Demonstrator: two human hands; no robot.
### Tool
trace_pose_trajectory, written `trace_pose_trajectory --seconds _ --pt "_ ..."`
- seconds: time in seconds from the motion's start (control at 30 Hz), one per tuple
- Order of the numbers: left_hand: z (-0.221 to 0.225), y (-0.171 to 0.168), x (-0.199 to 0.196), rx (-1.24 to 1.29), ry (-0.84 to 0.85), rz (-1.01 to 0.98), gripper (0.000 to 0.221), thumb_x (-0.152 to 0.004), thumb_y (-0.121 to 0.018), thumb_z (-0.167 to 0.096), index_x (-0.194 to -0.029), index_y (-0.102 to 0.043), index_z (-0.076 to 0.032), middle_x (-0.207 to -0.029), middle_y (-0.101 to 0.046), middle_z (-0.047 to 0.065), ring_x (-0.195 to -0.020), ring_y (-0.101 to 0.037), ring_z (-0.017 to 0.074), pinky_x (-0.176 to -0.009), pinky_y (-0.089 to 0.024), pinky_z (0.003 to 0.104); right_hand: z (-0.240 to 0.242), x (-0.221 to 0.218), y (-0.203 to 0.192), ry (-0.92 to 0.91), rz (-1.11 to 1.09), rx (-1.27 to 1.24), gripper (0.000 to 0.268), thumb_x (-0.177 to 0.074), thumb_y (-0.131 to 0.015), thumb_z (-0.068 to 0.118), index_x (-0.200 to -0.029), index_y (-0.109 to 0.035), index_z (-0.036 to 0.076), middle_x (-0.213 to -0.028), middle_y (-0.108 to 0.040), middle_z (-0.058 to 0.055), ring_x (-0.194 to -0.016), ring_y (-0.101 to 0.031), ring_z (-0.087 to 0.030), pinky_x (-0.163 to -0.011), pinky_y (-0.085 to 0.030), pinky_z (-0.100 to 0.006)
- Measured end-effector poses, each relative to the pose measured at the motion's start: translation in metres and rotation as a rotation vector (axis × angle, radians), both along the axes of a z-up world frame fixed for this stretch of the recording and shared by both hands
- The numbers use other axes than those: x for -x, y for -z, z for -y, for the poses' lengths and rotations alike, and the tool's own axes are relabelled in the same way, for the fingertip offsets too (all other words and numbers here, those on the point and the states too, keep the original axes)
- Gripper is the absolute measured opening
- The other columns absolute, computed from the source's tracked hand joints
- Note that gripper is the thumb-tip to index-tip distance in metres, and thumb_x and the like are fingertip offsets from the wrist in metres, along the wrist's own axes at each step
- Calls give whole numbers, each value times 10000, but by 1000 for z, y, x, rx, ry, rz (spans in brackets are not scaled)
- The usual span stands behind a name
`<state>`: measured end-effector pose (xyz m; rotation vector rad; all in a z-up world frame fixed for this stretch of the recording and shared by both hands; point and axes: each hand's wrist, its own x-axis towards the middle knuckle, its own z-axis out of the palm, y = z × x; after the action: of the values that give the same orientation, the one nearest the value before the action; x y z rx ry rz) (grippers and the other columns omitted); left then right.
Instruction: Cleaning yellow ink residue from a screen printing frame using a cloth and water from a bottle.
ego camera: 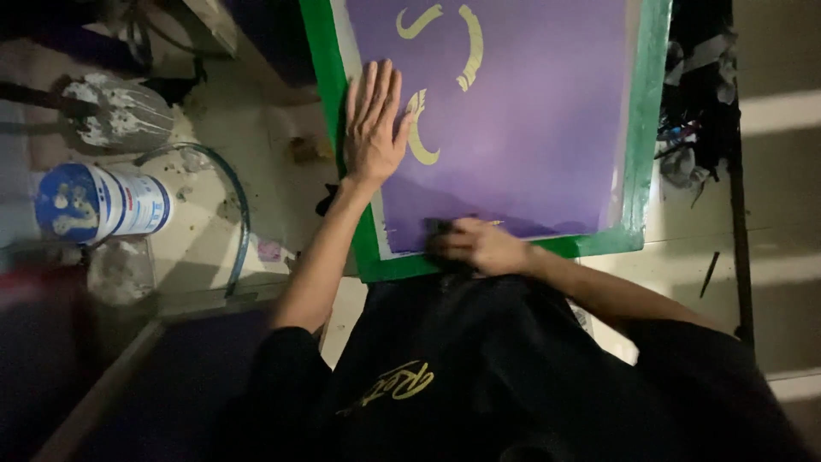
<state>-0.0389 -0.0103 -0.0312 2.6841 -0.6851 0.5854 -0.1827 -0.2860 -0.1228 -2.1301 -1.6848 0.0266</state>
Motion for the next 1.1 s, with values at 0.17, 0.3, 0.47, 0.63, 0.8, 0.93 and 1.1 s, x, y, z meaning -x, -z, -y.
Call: trace_pose_trajectory --seconds 0.17,0.3,0.47,0.63,0.8,0.93,1.1 --pt "2 -3 1 -22 -26 -4 581 -1130 -613 -343 -1564 -403 -19 -1635 -362 136 -1541 -296 329 -1295 -237 541 124 -19 13 543 -84 -241 329 -964 -670 255 -1239 -667 75 -1363 -615 -153 -1278 -514 -378 -1132 -362 -510" --pt "3 -3 2 3 -4 0 584 -1134 -674 -297 -1561 -398 -11 -1629 -364 146 -1539 -296 333 -1304 -239 548 63 -13 -65 821 -76 -313 488 -971 -623 295 -1386 -623 38 -1397 -607 -150 -1175 -497 -355 -977 -362 -428" --pt "2 -9 3 -15 -17 -21 555 -1130 -631 -287 -1562 -416 -12 -1637 -348 140 -1544 -275 326 -1298 -239 542 67 13 -25 320 -1442 -803 413 -1105 -410 87 -1493 -400 -55 -1469 -574 -170 -1401 -547 -214 -1199 -470 -332" --pt "3 -5 5 -12 -21 -13 583 -1124 -676 -286 -1563 -406 -15 -1633 -359 138 -1540 -290 328 -1301 -241 539 84 -36 -50 1022 -260 -271 576 -1125 -121 362 -1334 -558 50 -1454 -386 -266 -1435 -334 -417 -1266 -96 -529" --pt "3 -6 2 -3 -34 -12 583 -1126 -644 -310 -1567 -402 -17 -1640 -344 138 -1547 -278 327 -1305 -227 539 53 -55 -83 1024 -179 -394 386 -1015 -688 240 -1256 -495 9 -1398 -302 -268 -1372 -363 -447 -1212 -312 -511" --pt "6 -11 4 -51 -49 -31 566 -1122 -603 -262 -1576 -381 -8 -1649 -324 146 -1548 -268 336 -1300 -208 554 32 -66 -95 790 5 -136 542 -940 -691 235 -1438 -519 107 -1539 -388 -249 -1379 -429 -445 -1041 -436 -574" --pt "12 -5 8 -89 -61 -56 567 -1116 -589 -250 -1580 -372 -8 -1661 -299 145 -1554 -251 336 -1293 -202 558 25 -134 -118 892 -14 -306 472 -1163 -266 261 -1484 -584 125 -1269 -595 -225 -1051 -479 -378 -915 -373 -492"
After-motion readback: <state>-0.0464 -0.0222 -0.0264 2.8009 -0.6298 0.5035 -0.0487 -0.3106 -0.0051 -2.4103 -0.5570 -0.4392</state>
